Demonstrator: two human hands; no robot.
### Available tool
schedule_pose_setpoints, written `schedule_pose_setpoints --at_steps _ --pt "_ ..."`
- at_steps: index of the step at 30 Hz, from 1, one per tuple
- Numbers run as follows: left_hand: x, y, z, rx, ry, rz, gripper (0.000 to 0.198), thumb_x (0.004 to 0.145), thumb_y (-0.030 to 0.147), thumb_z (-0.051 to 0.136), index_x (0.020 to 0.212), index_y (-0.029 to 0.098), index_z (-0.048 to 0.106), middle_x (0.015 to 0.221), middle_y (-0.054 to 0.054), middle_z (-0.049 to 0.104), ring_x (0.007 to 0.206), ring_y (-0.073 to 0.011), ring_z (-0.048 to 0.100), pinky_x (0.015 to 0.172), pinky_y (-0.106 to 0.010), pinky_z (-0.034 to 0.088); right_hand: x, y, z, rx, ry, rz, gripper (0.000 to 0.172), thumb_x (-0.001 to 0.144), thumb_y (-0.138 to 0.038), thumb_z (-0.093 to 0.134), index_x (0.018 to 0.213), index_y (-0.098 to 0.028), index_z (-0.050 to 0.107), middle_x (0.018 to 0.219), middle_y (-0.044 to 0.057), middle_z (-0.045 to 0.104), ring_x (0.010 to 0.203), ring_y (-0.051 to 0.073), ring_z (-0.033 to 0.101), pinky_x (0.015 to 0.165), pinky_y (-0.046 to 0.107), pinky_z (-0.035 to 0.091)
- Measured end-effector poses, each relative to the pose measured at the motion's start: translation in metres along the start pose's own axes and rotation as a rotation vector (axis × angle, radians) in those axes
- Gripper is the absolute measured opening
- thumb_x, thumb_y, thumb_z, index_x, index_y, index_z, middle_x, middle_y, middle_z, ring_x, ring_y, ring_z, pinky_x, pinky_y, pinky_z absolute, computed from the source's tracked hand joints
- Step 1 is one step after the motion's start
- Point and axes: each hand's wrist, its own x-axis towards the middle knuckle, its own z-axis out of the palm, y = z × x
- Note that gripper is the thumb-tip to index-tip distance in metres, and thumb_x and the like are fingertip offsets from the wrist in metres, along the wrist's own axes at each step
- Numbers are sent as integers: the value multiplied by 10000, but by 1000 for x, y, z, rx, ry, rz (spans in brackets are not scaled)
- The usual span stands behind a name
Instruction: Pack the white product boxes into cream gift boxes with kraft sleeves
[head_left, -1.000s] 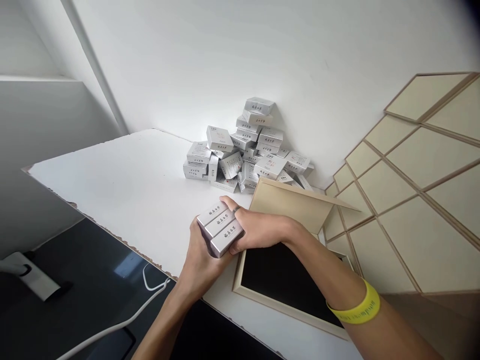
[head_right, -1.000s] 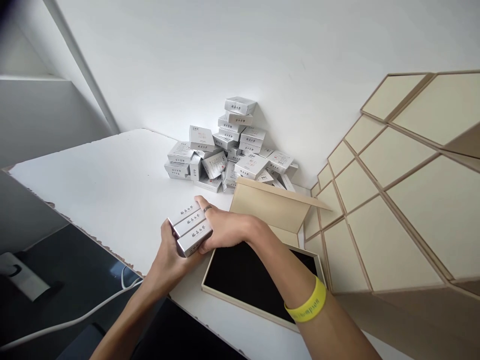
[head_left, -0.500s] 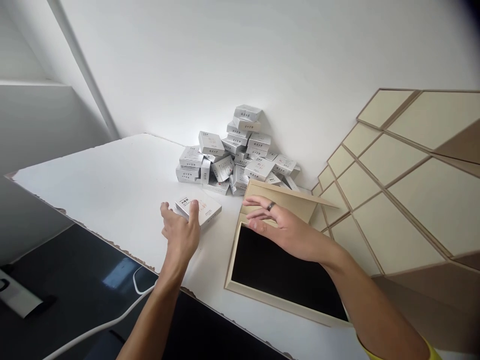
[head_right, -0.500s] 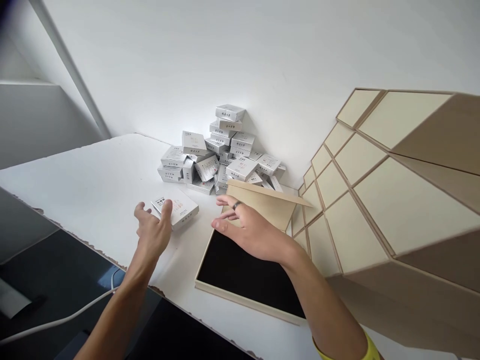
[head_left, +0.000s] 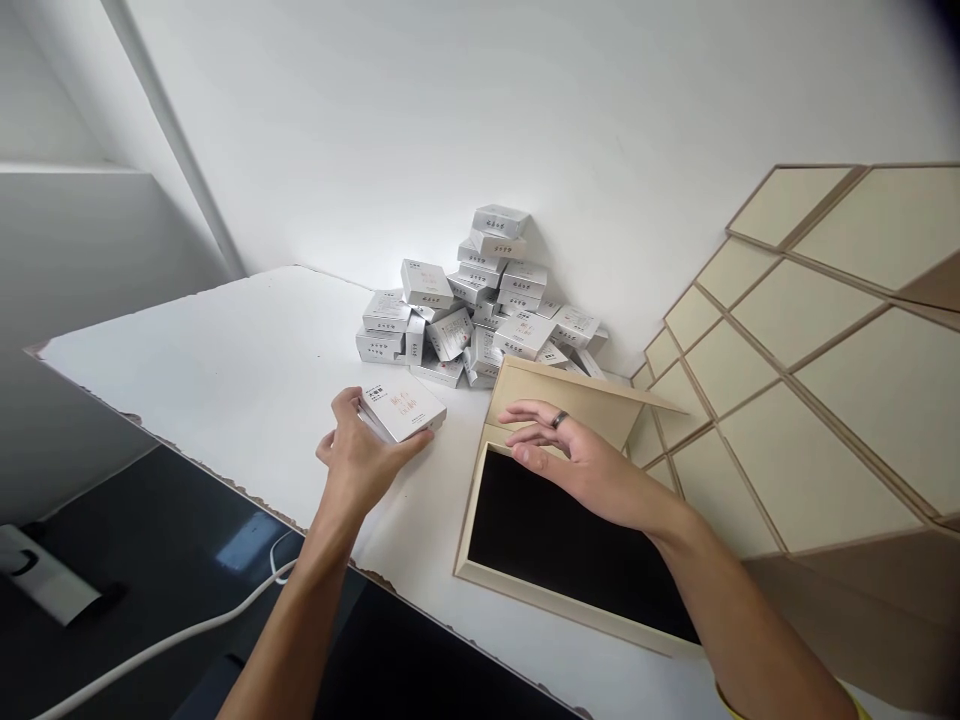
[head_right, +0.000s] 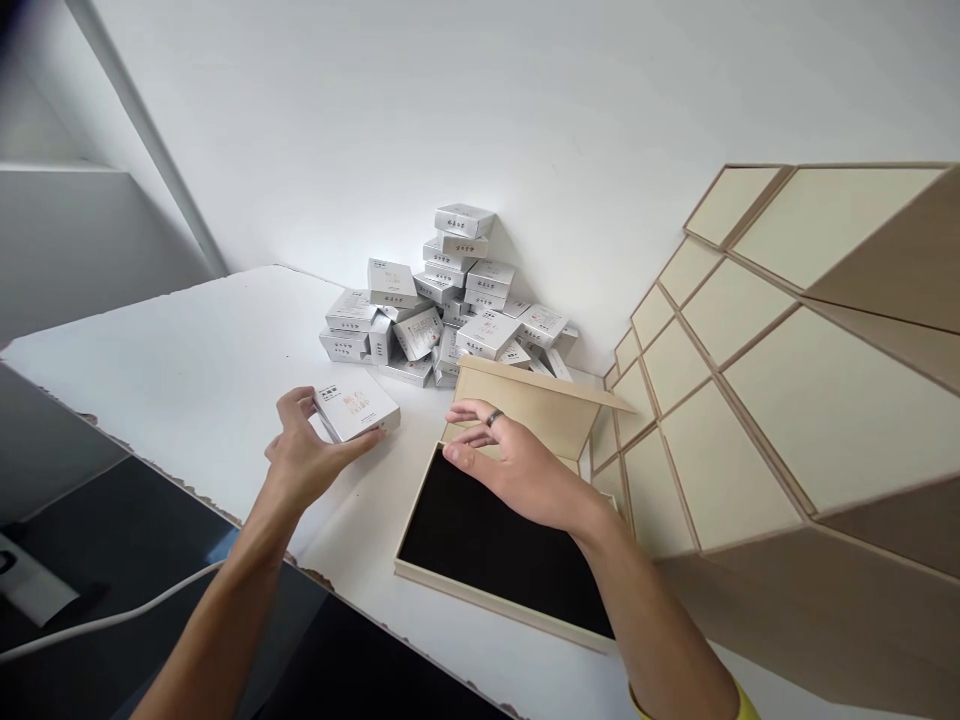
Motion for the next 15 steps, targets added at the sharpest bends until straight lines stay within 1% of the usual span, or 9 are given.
schedule_pose_setpoints --at_steps 2,4,6,8,9,12,15 --pt "3 -1 -3 -85 -11 -8 1048 602 607 831 1399 269 239 1382 -169 512 1314 -404 501 986 -537 495 0 0 0 -7 0 1 524 919 -594 609 1365 -347 490 1442 7 535 1271 184 564 1109 404 455" --pt "5 -3 -5 -141 -12 -10 1083 600 586 843 1414 271 202 1380 -182 510 1274 -385 542 912 -482 544 -1 -1 -1 -9 2 -7 507 924 -583 608 1359 -346 500 1445 7 533 1265 184 569 1103 399 462" --pt "5 -6 -7 -80 0 -11 1087 591 618 836 1411 274 210 1380 -181 515 1325 -418 487 918 -507 535 0 0 -2 -10 8 -8 500 927 -579 605 1359 -348 504 1453 8 527 1264 187 571 1099 401 466" --pt "5 -9 -7 9 -21 -13 1122 563 667 828 1411 275 207 1393 -182 510 1364 -463 426 935 -553 513 0 1 -2 -13 12 -3 510 925 -583 605 1364 -344 501 1456 16 524 1264 194 572 1102 411 463" --pt "5 -11 -6 40 -36 1 1136 555 676 827 1411 270 199 1397 -184 507 1362 -472 424 950 -571 498 0 1 -2 -14 10 0 519 923 -585 607 1367 -340 498 1458 21 522 1264 197 573 1104 416 461" --pt "6 -17 -3 64 -46 84 1098 587 627 826 1398 265 179 1400 -176 506 1333 -453 468 1008 -610 446 -1 1 -1 -13 1 3 529 921 -585 608 1369 -327 496 1463 30 518 1263 200 575 1108 418 459" --pt "11 -22 -4 -18 -50 103 1014 645 561 818 1383 289 178 1424 -169 490 1331 -422 488 995 -577 473 -2 0 -1 -15 1 -5 515 930 -579 595 1367 -321 504 1463 36 522 1262 206 579 1107 420 459"
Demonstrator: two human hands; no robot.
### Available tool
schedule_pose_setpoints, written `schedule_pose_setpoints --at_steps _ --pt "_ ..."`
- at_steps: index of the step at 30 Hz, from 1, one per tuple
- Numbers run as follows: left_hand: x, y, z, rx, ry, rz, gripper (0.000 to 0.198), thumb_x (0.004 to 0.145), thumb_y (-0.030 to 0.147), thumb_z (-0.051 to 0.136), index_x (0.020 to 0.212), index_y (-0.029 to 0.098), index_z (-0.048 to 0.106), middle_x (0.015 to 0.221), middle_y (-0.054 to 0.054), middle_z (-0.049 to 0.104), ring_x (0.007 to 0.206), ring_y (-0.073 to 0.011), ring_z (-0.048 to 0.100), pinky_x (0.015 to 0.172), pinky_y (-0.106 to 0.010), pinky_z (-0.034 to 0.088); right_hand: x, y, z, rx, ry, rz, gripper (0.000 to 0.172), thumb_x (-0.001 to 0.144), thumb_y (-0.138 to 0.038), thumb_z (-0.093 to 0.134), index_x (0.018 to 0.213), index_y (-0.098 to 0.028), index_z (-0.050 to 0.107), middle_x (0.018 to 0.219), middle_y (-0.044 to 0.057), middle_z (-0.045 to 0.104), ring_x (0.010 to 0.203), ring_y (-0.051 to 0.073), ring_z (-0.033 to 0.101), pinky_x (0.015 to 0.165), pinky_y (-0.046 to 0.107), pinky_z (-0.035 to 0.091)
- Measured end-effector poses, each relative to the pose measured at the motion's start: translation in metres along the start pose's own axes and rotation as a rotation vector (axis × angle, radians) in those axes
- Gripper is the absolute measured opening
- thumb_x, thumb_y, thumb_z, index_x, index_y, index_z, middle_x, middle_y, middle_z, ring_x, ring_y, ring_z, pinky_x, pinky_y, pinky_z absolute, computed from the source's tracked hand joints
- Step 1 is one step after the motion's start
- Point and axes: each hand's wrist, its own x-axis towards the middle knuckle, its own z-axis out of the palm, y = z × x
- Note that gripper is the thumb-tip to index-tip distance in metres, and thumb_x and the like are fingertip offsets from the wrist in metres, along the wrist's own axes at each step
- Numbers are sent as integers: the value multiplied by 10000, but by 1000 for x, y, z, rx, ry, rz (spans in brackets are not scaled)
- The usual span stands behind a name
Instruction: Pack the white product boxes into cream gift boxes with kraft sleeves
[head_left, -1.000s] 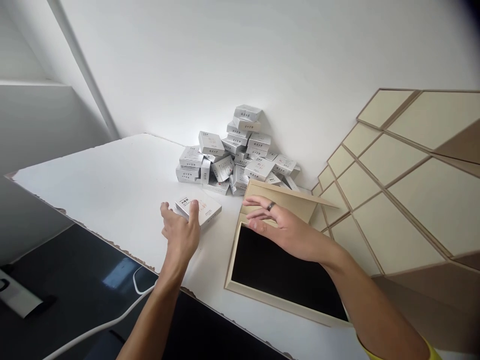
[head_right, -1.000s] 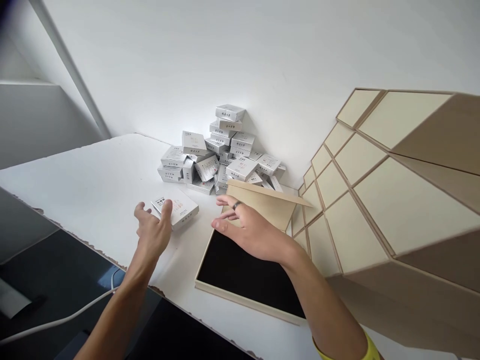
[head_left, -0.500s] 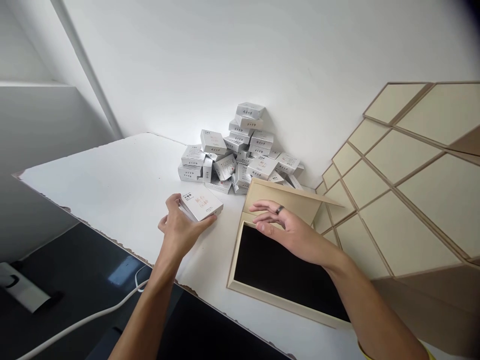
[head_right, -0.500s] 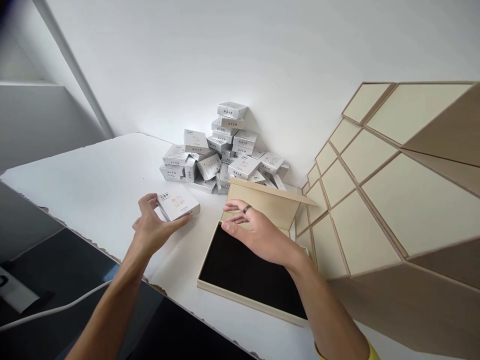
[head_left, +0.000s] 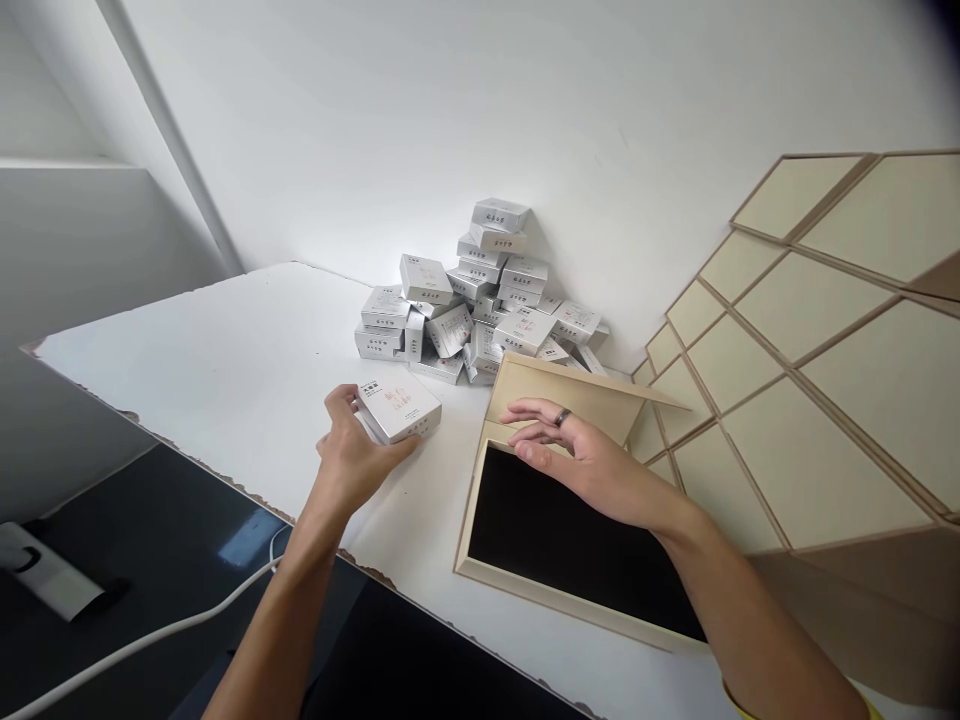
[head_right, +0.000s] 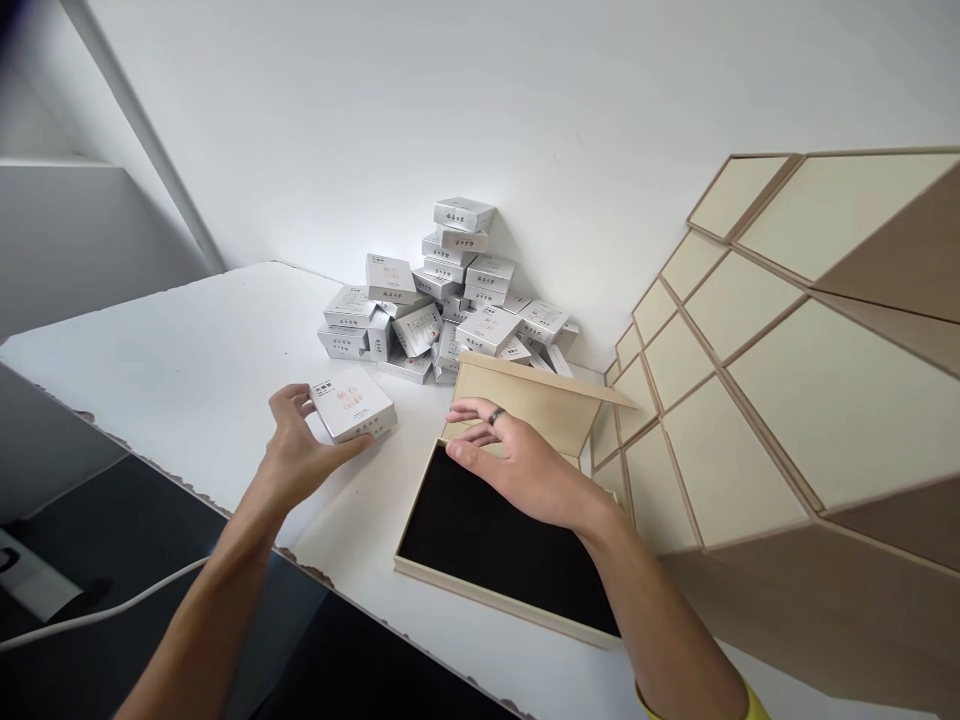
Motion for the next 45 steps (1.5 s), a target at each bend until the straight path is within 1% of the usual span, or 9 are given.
schedule_pose_setpoints --at_steps 7,11,16,22,28,32,35,40,45 --pt "16 -10 -13 -69 -110 -34 1083 620 508 857 1414 281 156 1538 -206 370 1394 -399 435 1059 -539 449 2 6 -2 -10 4 38 524 927 -598 589 1357 -310 507 1435 43 544 1259 207 579 1115 425 449" --pt "22 -12 -14 -15 -96 12 1115 626 520 849 1463 249 165 1537 -194 397 1433 -407 376 1122 -553 383 4 9 -1 0 -10 22 502 933 -594 584 1351 -326 511 1438 24 539 1254 191 578 1123 414 441" --pt "25 -12 -16 38 -148 32 911 669 529 812 1381 247 319 1489 -171 457 1382 -389 450 1094 -535 410 3 5 -2 -6 -18 24 510 931 -580 594 1353 -306 515 1417 45 555 1252 201 581 1120 426 444" --pt "30 -24 -11 12 -164 56 1007 680 538 801 1407 243 171 1476 -195 451 1363 -356 480 1059 -483 452 5 9 -3 -13 -23 8 536 914 -576 618 1349 -277 523 1365 71 594 1242 215 587 1119 437 445" --pt "30 -24 -9 78 -150 57 994 611 491 832 1376 248 247 1425 -183 475 1360 -390 461 1056 -525 426 8 1 -3 -67 -44 16 553 912 -562 621 1375 -282 504 1380 72 590 1255 217 578 1108 433 457" --pt "24 -17 -9 125 -128 31 925 619 487 802 1333 238 269 1380 -180 513 1312 -391 496 1088 -604 331 23 -26 19 -255 -62 -14 659 916 -585 573 1463 -249 426 1494 106 506 1338 274 516 1121 467 434" --pt "19 -14 -8 126 -99 17 912 614 514 792 1305 243 262 1381 -175 509 1303 -388 501 1096 -617 300 49 -49 49 -433 33 -64 734 909 -626 515 1489 -195 387 1551 145 424 1409 330 436 1147 490 390" --pt "11 -19 -4 80 -80 1 873 587 472 804 1250 247 283 1276 -147 536 1126 -345 600 908 -501 490 97 -70 96 -510 89 32 898 834 -664 561 1463 -61 345 1434 262 444 1333 395 472 1024 504 480" --pt "5 -20 2 16 -42 9 1085 517 345 848 1361 210 178 1293 -168 524 1130 -307 603 890 -443 530 119 -67 111 -643 3 -3 726 760 -394 658 1375 -108 397 1312 238 473 1183 400 560 925 506 503"
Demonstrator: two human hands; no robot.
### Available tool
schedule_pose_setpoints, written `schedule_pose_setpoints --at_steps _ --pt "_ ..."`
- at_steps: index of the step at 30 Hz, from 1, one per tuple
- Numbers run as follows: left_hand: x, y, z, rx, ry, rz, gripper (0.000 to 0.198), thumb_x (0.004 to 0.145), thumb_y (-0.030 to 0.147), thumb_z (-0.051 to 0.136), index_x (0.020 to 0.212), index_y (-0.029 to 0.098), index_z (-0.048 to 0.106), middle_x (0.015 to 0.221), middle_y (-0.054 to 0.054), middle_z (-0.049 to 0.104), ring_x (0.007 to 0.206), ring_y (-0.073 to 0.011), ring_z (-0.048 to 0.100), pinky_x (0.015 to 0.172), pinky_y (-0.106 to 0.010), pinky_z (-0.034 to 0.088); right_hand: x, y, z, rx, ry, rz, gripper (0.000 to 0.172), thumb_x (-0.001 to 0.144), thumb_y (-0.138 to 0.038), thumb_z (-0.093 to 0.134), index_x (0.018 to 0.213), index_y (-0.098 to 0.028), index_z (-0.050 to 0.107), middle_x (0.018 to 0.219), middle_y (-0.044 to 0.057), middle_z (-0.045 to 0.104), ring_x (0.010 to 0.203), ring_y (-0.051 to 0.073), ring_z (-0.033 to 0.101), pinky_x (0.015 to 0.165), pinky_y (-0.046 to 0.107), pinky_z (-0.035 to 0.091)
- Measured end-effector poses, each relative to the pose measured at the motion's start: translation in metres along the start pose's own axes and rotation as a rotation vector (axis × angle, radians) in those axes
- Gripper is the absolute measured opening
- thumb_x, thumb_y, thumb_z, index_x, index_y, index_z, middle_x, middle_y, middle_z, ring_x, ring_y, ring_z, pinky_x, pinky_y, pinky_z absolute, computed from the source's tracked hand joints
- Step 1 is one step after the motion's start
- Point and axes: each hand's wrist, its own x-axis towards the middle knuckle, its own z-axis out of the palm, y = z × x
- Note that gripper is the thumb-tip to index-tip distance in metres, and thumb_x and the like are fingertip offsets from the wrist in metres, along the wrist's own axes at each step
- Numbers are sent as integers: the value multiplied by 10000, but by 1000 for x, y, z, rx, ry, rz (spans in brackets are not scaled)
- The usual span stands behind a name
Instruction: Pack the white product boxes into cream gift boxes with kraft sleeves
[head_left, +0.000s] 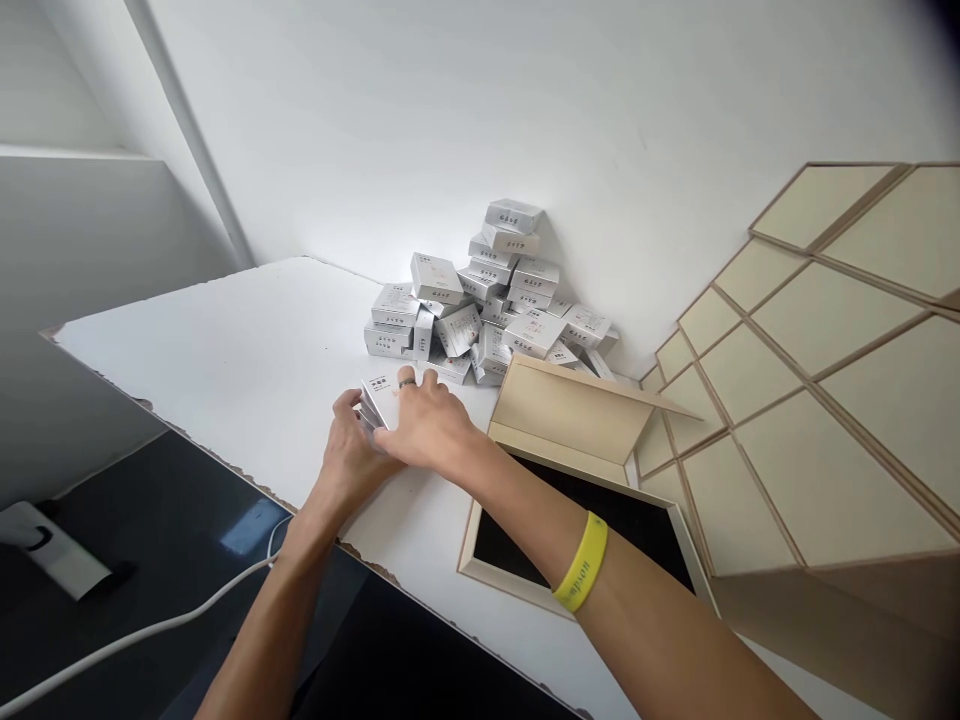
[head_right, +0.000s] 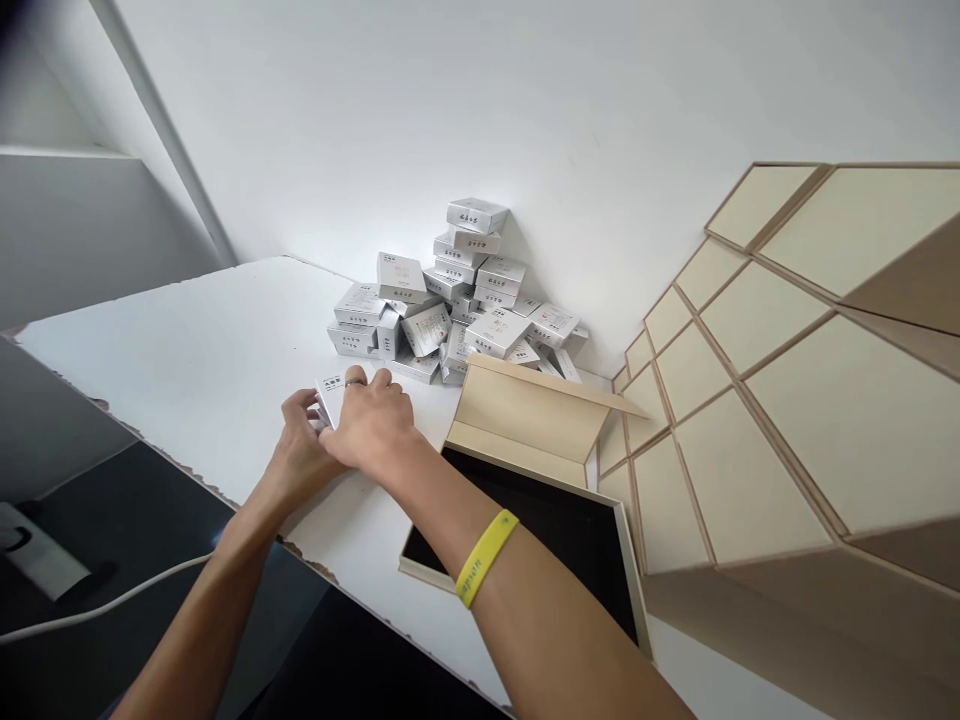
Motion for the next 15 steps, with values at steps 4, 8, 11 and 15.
schedule_pose_setpoints --at_steps 4,8,11,15 --pt "-5 -1 0 -78 73 -10 1127 550 293 834 1413 220 113 1390 -197 491 1125 -282 625 898 -426 551 10 1 1 -43 -22 -86 736 697 -335 679 1346 -165 375 1317 195 455 1195 393 537 936 499 489" --pt "-9 -8 -8 -126 160 -27 1139 589 287 826 1452 244 83 1446 -192 473 1122 -281 649 904 -444 563 23 -8 7 4 -32 -176 670 666 -323 693 1256 -198 400 1287 162 475 1203 373 518 928 478 492" --pt "-11 -11 -11 -116 222 -71 1184 613 335 835 1477 211 35 1402 -204 505 1167 -308 630 949 -485 548 30 -15 13 76 -47 -222 650 650 -349 735 1201 -226 412 1281 140 484 1230 345 491 932 454 498" --pt "-15 -7 -7 -102 280 -58 1161 657 387 819 1475 171 24 1406 -230 477 1278 -346 553 1037 -537 493 27 -8 3 181 -44 -215 740 612 -522 814 1189 -217 466 1389 145 408 1350 348 397 1070 485 425"
